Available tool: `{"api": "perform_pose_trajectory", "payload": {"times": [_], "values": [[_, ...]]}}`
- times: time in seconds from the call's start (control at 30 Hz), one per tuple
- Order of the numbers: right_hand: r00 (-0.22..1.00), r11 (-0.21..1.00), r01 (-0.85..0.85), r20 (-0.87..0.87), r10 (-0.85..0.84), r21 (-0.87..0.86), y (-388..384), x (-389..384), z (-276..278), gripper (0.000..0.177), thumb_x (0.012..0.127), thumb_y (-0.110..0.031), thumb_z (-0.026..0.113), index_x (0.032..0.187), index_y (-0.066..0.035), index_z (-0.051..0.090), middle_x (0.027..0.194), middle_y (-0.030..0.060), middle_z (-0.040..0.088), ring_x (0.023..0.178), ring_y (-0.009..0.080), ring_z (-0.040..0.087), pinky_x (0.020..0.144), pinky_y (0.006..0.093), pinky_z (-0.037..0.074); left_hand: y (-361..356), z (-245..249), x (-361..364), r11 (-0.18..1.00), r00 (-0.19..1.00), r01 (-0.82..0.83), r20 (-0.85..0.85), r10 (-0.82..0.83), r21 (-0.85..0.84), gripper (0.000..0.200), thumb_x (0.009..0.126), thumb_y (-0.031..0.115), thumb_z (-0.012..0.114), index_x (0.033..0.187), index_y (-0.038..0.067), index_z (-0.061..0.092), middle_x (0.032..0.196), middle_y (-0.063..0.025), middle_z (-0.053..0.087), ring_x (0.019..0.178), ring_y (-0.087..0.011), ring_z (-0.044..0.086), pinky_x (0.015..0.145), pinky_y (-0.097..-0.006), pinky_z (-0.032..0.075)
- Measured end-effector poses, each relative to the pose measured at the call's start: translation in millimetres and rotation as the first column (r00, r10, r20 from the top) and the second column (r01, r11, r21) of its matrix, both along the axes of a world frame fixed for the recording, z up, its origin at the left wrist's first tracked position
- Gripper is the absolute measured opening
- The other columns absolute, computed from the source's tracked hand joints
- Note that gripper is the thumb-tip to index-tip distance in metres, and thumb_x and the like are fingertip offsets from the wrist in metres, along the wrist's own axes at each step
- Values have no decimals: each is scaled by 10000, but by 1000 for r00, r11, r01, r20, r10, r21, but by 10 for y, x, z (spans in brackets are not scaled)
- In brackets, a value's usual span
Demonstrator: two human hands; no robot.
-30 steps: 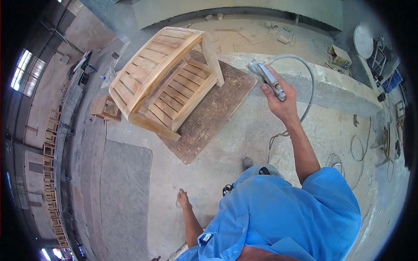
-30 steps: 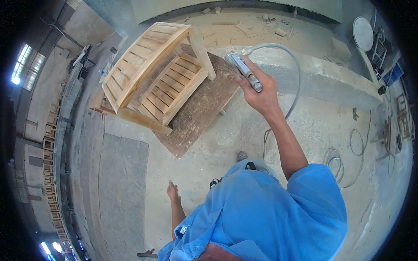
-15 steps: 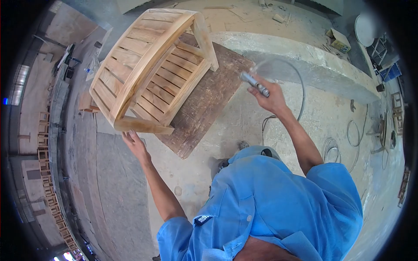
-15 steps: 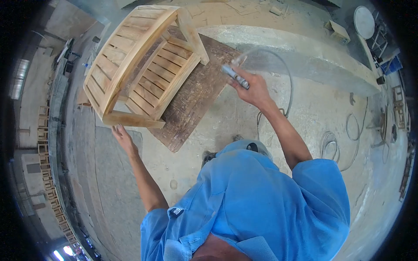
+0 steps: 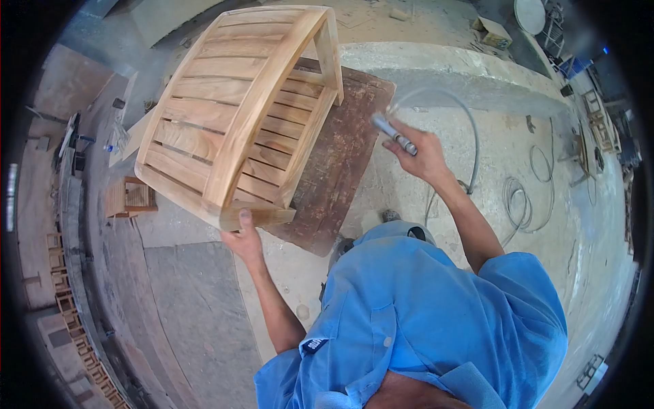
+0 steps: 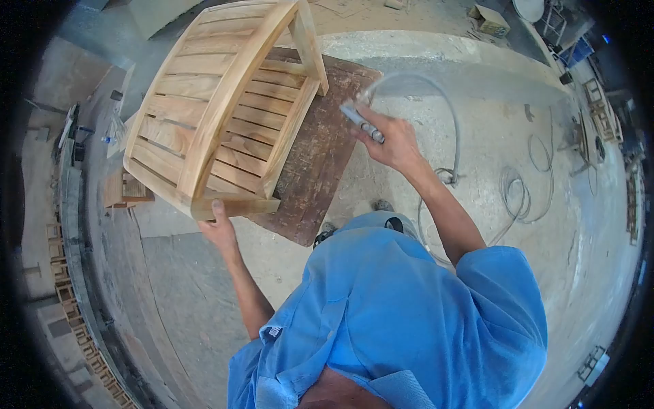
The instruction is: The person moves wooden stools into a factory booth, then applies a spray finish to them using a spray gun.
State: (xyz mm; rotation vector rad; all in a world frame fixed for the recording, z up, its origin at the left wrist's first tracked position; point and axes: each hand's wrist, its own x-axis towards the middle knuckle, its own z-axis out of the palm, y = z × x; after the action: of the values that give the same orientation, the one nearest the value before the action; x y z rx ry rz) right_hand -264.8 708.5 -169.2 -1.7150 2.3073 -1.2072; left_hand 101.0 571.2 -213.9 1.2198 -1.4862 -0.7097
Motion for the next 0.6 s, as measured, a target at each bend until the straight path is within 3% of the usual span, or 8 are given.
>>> {"api": "perform_pose_trajectory", "payload": {"times": [0.13, 0.23, 0.33, 0.43, 0.53, 0.6], "values": [[992, 924, -21, -126, -30, -381, -214, 435, 549, 483, 788, -238, 741, 1246, -163, 605, 817, 185, 685, 724, 349, 672, 635, 382, 531, -4, -53, 3, 990, 993, 99, -59, -105, -97, 496, 835, 236, 733, 1164, -78, 534, 1074, -177, 611, 964, -252, 585, 876, -352, 454], [991, 962, 112, -50, -128, -250, -338, 640, 601, 481, 797, -281, 728, 1246, -153, 607, 810, 188, 685, 726, 354, 673, 648, 391, 532, 79, 72, -82, 985, 990, 103, -85, -115, -140, 560, 821, 251, 750, 1192, -94, 511, 1101, -205, 602, 999, -276, 582, 883, -364, 452], [970, 959, 202, 97, -224, 198, -392, 771, 455, 456, 827, -259, 710, 1234, -79, 605, 989, 194, 682, 856, 295, 698, 709, 363, 530, 115, 134, -133, 977, 990, 88, -95, -108, -195, 613, 823, 254, 745, 1241, -105, 475, 1139, -239, 583, 1039, -312, 577, 906, -385, 447], [973, 946, 221, 16, -231, 238, -282, 868, 84, 466, 837, -294, 696, 1236, -72, 601, 1029, 214, 670, 912, 300, 689, 744, 368, 527, 28, 258, -109, 985, 990, 56, -122, -76, -162, 624, 802, 234, 751, 1244, -106, 470, 1147, -267, 574, 1058, -349, 575, 915, -413, 446], [985, 986, 154, 67, -158, 61, -178, 806, -187, 466, 819, -341, 693, 1224, -122, 620, 937, 219, 678, 831, 382, 672, 719, 398, 531, -200, 315, -1, 980, 1000, 14, -22, -18, -197, 597, 806, 226, 736, 1235, -102, 485, 1142, -273, 577, 1070, -359, 572, 923, -425, 441], [984, 990, 139, 108, -141, 31, -179, 740, -151, 457, 825, -327, 693, 1225, -119, 619, 944, 212, 679, 836, 379, 673, 718, 394, 530, -509, 466, 111, 979, 999, -4, 34, 11, -206, 532, 845, 232, 687, 1225, -94, 508, 1150, -252, 586, 1075, -334, 570, 941, -407, 426]]}}
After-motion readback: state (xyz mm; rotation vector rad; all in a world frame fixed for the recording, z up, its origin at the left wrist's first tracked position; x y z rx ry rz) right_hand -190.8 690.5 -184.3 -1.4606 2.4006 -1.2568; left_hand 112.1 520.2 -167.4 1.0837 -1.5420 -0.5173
